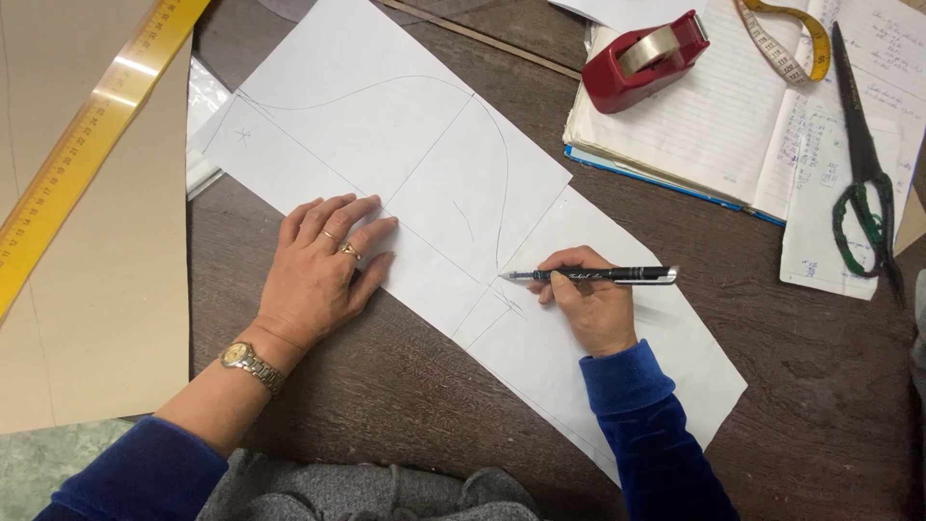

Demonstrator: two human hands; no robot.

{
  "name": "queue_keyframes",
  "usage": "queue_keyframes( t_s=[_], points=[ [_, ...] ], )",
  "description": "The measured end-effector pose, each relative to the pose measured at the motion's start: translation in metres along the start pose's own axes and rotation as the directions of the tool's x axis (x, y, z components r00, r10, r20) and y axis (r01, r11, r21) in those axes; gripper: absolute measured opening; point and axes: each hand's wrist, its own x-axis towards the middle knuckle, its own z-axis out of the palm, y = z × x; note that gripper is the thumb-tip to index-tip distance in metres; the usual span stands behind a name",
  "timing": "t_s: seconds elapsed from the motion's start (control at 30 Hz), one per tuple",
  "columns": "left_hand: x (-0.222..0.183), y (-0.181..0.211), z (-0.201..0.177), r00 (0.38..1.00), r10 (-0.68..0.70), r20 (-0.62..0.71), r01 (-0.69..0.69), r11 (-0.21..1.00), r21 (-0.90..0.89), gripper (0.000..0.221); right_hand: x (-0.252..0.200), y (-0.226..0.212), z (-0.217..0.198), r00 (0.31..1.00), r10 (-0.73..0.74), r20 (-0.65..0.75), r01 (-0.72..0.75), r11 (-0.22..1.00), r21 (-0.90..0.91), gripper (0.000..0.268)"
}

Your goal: The person is drafting a garment pattern by drawing precise lines with a ruler and pen on paper, then cutting out the shape with scissors.

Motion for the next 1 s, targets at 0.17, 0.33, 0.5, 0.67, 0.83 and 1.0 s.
queue_keyframes(
  t_s=[0.17,0.33,0.5,0.67,0.83,1.0],
  points=[
    [0.0,0.001,0.0,1.0,-0.005,-0.001,0.005,1.0,0.001,0.036,0.001,0.001,0.001,1.0,0.004,-0.012,-0.004,0.999,0.032,0.012],
    [0.001,0.001,-0.001,1.0,0.001,-0.006,-0.001,1.0,-0.002,0.035,0.003,-0.002,-0.002,1.0,-0.005,0.011,0.006,1.0,-0.015,0.01],
    [0.001,0.001,-0.001,1.0,0.0,-0.004,0.0,1.0,-0.006,0.036,0.003,0.008,-0.004,1.0,-0.018,0.006,0.018,0.999,-0.027,0.01],
    [0.001,0.0,-0.001,1.0,0.006,-0.005,-0.006,1.0,0.008,0.036,0.001,0.008,-0.005,1.0,-0.016,0.009,0.016,1.0,-0.021,0.011],
    [0.001,0.001,-0.001,1.0,0.005,-0.014,-0.005,1.0,0.01,0.036,0.003,0.004,-0.005,1.0,-0.005,0.025,0.006,0.999,-0.033,0.011],
    [0.001,0.0,-0.002,1.0,0.007,-0.007,-0.007,1.0,-0.001,0.036,0.002,0.004,-0.003,1.0,-0.004,0.007,0.004,0.999,-0.038,0.011]
  ],
)
